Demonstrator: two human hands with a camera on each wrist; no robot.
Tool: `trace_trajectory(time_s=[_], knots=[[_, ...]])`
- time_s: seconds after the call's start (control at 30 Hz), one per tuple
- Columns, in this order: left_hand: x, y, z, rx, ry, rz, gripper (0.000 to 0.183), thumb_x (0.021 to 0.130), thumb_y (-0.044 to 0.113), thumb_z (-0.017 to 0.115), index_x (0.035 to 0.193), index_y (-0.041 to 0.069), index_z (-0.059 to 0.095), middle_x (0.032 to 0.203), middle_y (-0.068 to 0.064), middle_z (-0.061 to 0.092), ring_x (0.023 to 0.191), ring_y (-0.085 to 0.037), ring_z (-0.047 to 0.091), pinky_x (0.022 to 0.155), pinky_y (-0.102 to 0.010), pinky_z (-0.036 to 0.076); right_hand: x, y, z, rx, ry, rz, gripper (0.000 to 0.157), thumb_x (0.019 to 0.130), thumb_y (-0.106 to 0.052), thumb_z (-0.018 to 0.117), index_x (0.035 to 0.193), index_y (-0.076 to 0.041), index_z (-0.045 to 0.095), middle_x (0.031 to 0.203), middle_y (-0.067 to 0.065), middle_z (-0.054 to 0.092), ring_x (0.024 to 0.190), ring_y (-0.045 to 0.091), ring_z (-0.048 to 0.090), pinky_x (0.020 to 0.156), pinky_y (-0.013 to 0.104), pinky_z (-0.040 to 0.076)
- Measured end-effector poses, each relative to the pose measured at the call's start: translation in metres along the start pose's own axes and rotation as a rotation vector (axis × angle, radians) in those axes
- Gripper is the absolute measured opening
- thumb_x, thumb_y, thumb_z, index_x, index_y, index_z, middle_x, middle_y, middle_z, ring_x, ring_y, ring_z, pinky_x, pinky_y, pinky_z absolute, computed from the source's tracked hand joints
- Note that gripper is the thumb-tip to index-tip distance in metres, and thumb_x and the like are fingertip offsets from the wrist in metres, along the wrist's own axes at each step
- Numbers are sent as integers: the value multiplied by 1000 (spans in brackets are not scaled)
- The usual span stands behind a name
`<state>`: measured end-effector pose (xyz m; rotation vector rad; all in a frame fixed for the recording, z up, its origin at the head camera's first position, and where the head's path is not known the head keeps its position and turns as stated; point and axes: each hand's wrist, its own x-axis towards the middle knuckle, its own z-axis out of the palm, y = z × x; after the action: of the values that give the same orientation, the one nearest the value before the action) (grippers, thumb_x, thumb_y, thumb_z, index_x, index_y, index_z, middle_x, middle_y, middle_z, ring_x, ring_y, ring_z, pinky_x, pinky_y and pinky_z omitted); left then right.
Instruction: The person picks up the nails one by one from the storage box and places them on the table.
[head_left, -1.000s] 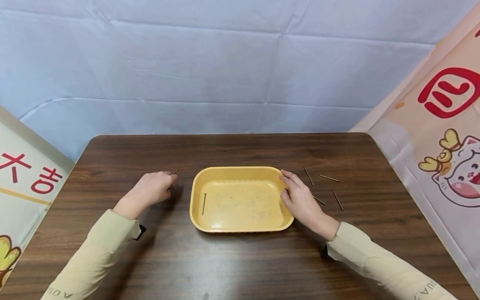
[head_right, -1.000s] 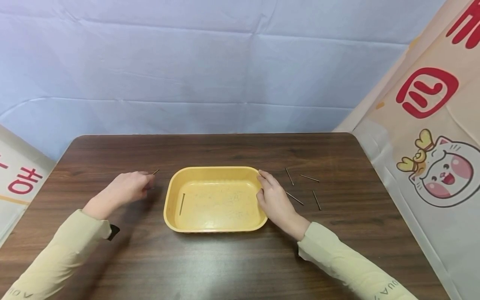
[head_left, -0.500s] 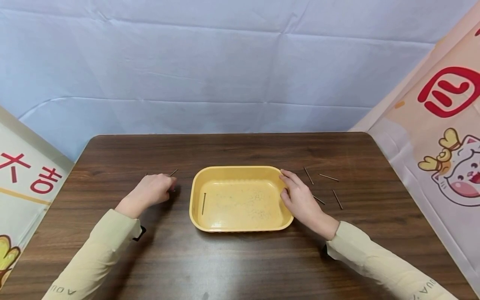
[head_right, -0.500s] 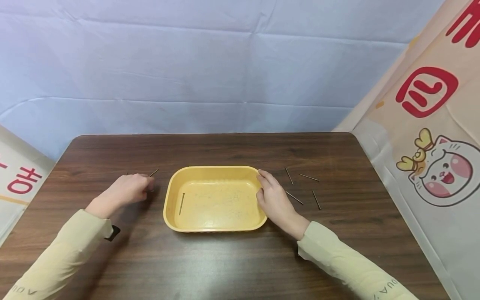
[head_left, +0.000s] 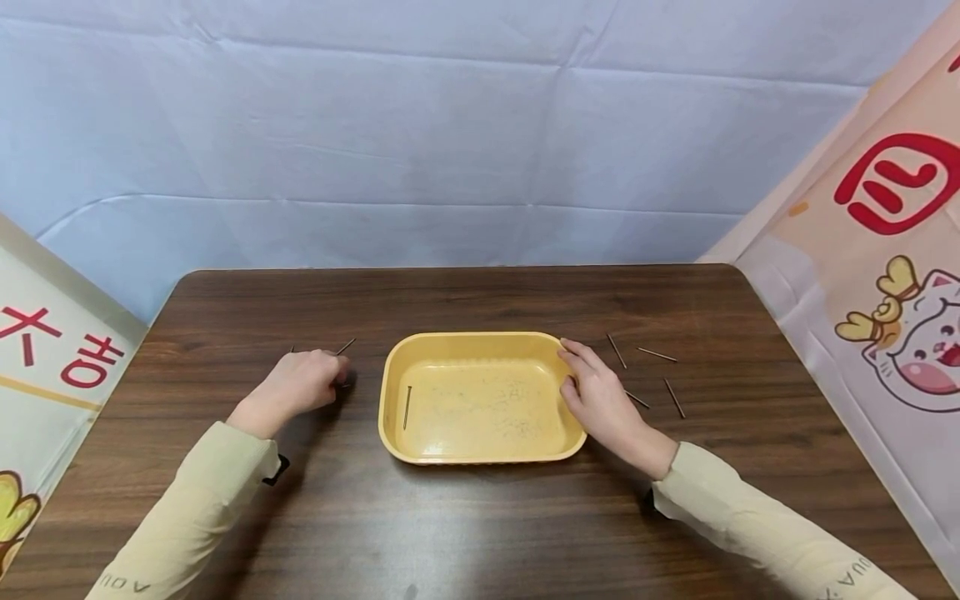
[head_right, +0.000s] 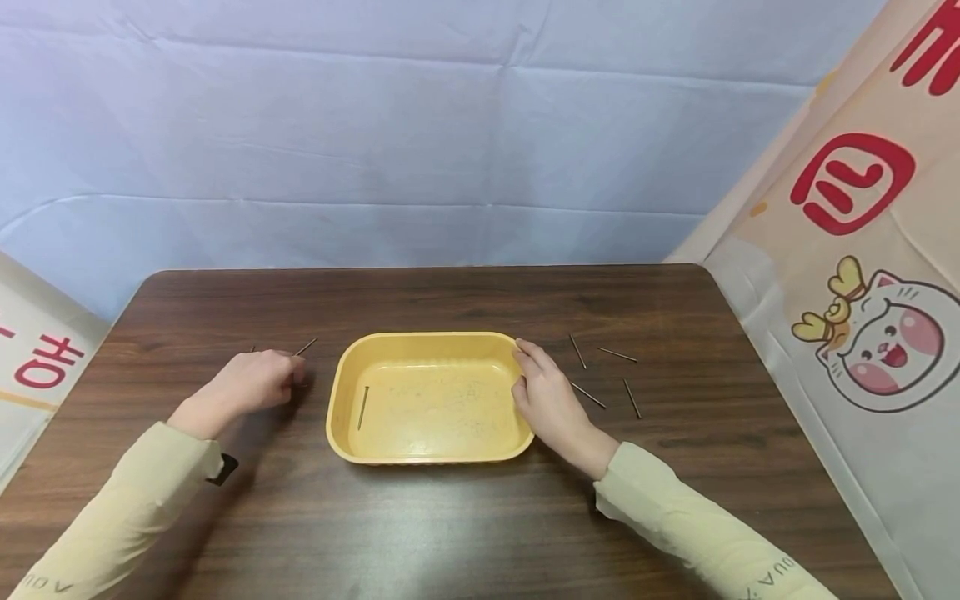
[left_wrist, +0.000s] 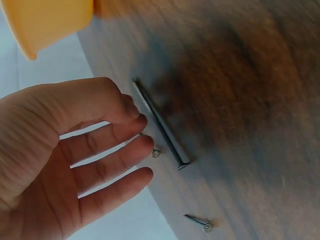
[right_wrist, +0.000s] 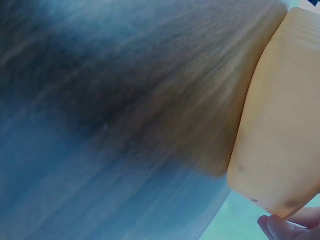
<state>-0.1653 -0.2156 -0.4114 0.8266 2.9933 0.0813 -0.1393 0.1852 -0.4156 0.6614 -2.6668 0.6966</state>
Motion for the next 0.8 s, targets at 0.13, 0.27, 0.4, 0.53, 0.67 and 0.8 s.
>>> trace_trajectory(time_s=[0.13,0.27,0.4,0.53,0.67,0.8], knots=[[0,-1,-2,-1,29,-7,23,63,-1,61,62,15,44,58,4,46,50,-17,45,43,-36,37,0,0,0,2,1,-1,36,79,4,53,114,13,56,125,20,50,100,29,56,69,33,50],[1,-2,-4,-9,64,-9,20,65,0,60,64,13,45,59,3,45,50,-16,43,44,-35,37,0,0,0,5,-1,-1,35,80,3,53,114,12,56,126,20,50,98,28,56,67,32,49],[2,1,-7,-28,120,-4,15,67,1,60,69,12,49,64,3,47,53,-14,44,45,-32,38,0,1,0,8,1,-2,35,80,3,53,114,12,56,125,20,50,101,29,56,67,33,49],[3,4,-11,-59,144,-20,12,70,4,62,74,11,53,68,3,51,56,-13,47,47,-31,40,0,1,-1,9,-1,4,35,80,2,53,114,12,56,125,20,50,102,30,56,68,34,49],[4,7,-12,-94,168,-41,8,74,9,62,78,11,56,71,2,54,60,-15,52,50,-33,43,0,1,-1,20,-1,11,35,81,2,53,114,12,56,126,20,50,103,30,55,69,34,48],[5,11,-12,-165,190,-77,6,77,10,60,83,8,59,76,0,57,66,-16,53,56,-35,46,0,1,-1,29,14,10,35,80,2,54,113,11,57,125,20,51,105,30,54,71,35,49]])
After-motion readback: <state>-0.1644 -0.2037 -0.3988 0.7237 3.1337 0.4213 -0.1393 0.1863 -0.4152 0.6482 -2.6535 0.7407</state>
